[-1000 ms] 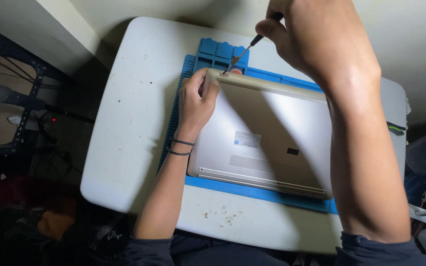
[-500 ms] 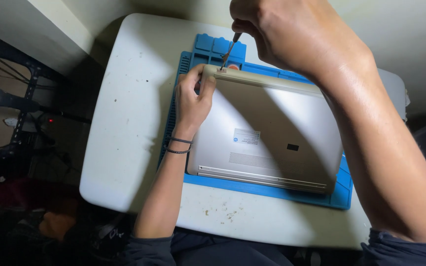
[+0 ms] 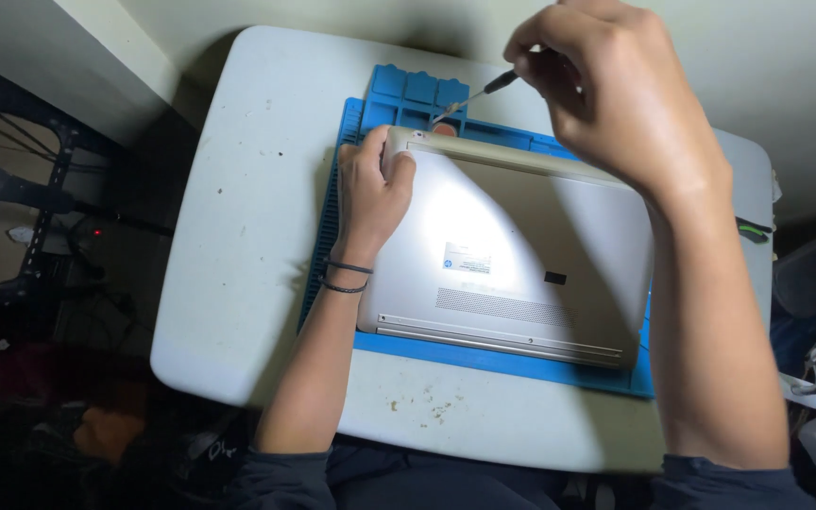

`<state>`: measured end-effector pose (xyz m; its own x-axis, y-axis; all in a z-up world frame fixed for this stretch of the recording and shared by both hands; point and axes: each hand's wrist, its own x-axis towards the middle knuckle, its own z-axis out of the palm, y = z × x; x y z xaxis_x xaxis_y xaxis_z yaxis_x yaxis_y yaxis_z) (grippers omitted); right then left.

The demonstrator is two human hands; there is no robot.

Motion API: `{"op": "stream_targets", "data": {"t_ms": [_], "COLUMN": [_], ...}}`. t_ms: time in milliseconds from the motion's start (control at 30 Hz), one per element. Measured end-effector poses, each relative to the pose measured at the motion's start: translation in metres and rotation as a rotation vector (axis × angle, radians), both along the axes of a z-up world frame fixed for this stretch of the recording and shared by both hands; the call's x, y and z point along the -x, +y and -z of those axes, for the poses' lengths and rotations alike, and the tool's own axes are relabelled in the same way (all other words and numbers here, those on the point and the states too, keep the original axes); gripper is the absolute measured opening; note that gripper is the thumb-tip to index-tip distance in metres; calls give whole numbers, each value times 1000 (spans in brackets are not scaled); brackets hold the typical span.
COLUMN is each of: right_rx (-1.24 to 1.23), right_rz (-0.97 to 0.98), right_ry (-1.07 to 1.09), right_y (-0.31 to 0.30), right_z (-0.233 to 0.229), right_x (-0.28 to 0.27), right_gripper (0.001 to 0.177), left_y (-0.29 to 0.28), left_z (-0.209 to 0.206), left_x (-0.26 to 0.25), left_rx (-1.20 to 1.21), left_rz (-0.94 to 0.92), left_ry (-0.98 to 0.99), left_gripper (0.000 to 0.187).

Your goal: The person is using a screwdriver to remove the screws from the bottom panel of a laptop on a repair mat.

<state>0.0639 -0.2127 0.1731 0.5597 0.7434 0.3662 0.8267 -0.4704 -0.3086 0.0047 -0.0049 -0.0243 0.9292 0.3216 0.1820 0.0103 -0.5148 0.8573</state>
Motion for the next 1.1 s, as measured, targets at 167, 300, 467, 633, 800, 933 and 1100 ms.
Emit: {"op": "stream_targets", "data": {"t_ms": [167, 300, 467, 633, 800, 933, 1100], "right_rx": [-226, -376, -307, -315, -115, -104, -66], "right_rz": [380, 761, 1023, 1106, 1202, 1219, 1246], "right_ry": [-99, -340, -473, -414, -35, 115, 269], "right_y": [-39, -73, -128, -158, -142, -138, -145], "right_z": [28, 82, 145, 173, 158, 144, 142], "right_x": [73, 131, 159, 170, 167, 161, 155], "right_gripper": [16, 13, 15, 13, 9, 12, 10], "left_y": [-3, -5, -7, -4, -4, -3, -10], "left_z": [9, 3, -3, 6, 4, -4, -20], "left_x": [-1, 0, 4, 0, 1, 4, 10], "left_rx": [-153, -256, -350, -253, -207, -198, -123], "left_rz": [30, 81, 90, 72, 95, 117, 124], "left_ry": [-42, -153, -128, -53, -12, 23, 155], "left_gripper": [42, 25, 29, 55, 60, 62, 68]}}
